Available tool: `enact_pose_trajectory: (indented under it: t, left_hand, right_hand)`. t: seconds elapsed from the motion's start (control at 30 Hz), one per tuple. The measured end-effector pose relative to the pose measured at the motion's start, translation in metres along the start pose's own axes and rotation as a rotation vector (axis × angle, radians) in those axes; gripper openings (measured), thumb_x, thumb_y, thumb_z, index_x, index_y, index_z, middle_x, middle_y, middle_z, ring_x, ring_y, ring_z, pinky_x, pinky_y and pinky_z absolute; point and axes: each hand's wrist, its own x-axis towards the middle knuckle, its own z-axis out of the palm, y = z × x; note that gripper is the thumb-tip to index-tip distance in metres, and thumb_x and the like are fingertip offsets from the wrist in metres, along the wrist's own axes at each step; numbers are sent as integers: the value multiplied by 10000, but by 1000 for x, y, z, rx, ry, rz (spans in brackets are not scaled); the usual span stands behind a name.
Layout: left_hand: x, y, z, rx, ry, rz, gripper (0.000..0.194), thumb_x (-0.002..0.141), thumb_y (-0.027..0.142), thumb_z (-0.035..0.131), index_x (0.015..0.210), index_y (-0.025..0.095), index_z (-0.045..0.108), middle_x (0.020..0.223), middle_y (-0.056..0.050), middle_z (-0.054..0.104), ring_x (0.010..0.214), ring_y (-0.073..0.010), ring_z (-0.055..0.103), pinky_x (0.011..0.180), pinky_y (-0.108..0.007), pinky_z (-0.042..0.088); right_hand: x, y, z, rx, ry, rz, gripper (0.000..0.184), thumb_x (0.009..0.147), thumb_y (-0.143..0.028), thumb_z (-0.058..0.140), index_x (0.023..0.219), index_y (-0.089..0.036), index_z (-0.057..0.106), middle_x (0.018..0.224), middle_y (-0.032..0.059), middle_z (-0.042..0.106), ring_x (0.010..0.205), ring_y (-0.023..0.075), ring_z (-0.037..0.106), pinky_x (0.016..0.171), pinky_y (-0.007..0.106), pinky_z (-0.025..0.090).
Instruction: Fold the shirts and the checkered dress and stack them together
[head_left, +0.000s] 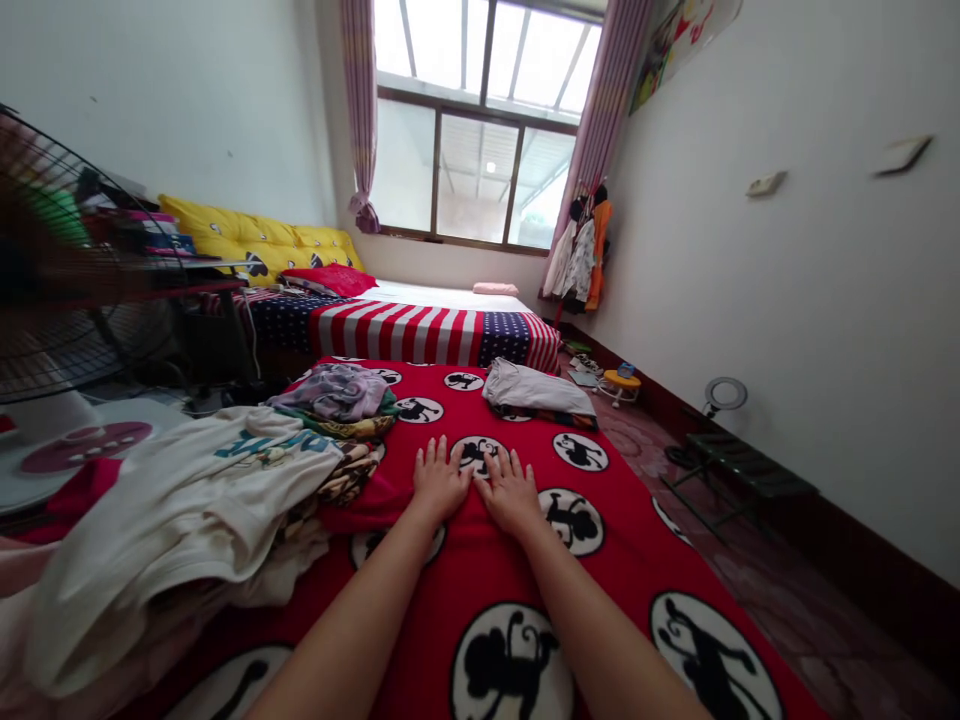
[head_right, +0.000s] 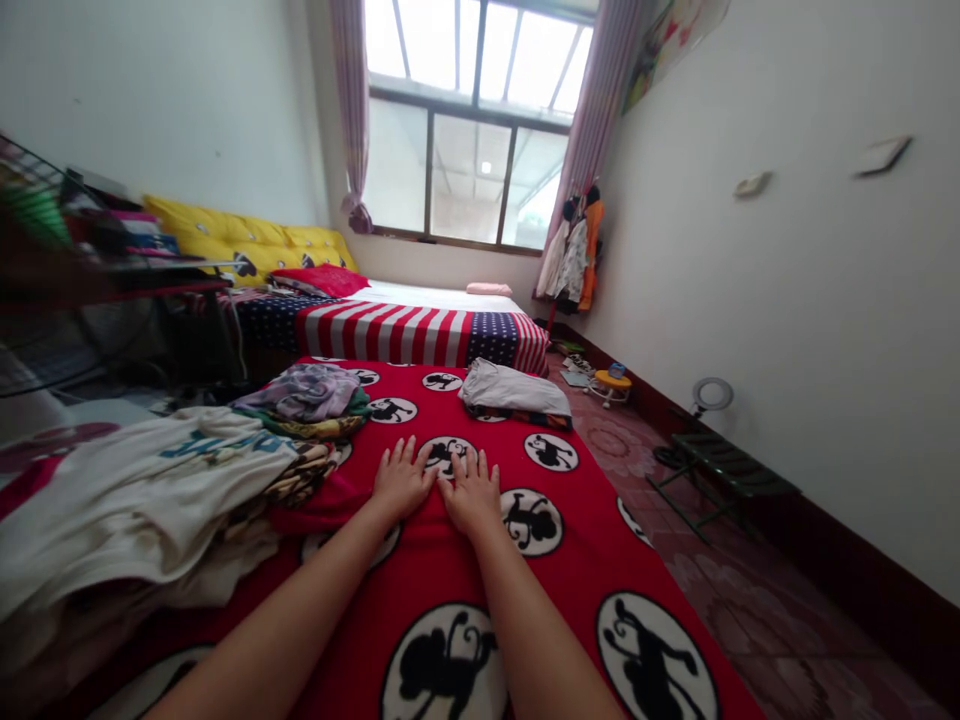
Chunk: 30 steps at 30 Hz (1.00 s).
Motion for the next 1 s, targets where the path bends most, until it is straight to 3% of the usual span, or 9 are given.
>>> enact_pose_trajectory:
  t: [0.33,0.6,0.8,0.9,1.0]
  left_hand:
    - [-20,4,-6,-12,-72,-34,588,917,510,325,1435,241,392,1543,-95,249,1422,-325,183,1124,-512,151]
    - [-16,3,-2,-4,-43,-38,583,909,528,345,1429,271,402,1541,-80,266,1420,-327,187,1126,-510,141]
    - [-12,3,-1,3,-35,-22,587,917,528,343,1438,262,385,1548,-96,242,1425,-329,167,1129,-517,123]
    - [-19,-1,-5,3,-48,13,590,921,538,346,1440,259,382,1548,-93,242,1428,-318,163,1138,-500,126]
    - [-37,-10,-15,-26,-67,111,588,926,534,371,1433,237,394,1543,-115,250,1425,-312,176,1140,-488,152]
  right_hand:
    - [-3,3,-2,35,51,-12,618,912,-563,322,1445,-254,364,1553,50,244,1432,263,161,1126,481,146]
    - [-1,8,-1,82,74,-15,574,909,-522,355,1413,-256,418,1536,43,288,1423,267,189,1124,496,158]
    - [1,1,-3,19,-5,-25,631,929,-535,283,1475,-219,303,1567,78,182,1440,290,108,1126,523,105]
    - [-6,24,-11,-10,-92,-101,663,909,-591,301,1484,-263,266,1573,45,155,1443,276,100,1121,541,115]
    - [-20,78,-19,-114,-59,-42,659,909,-601,296,1489,-296,231,1577,32,135,1443,288,98,1101,588,133]
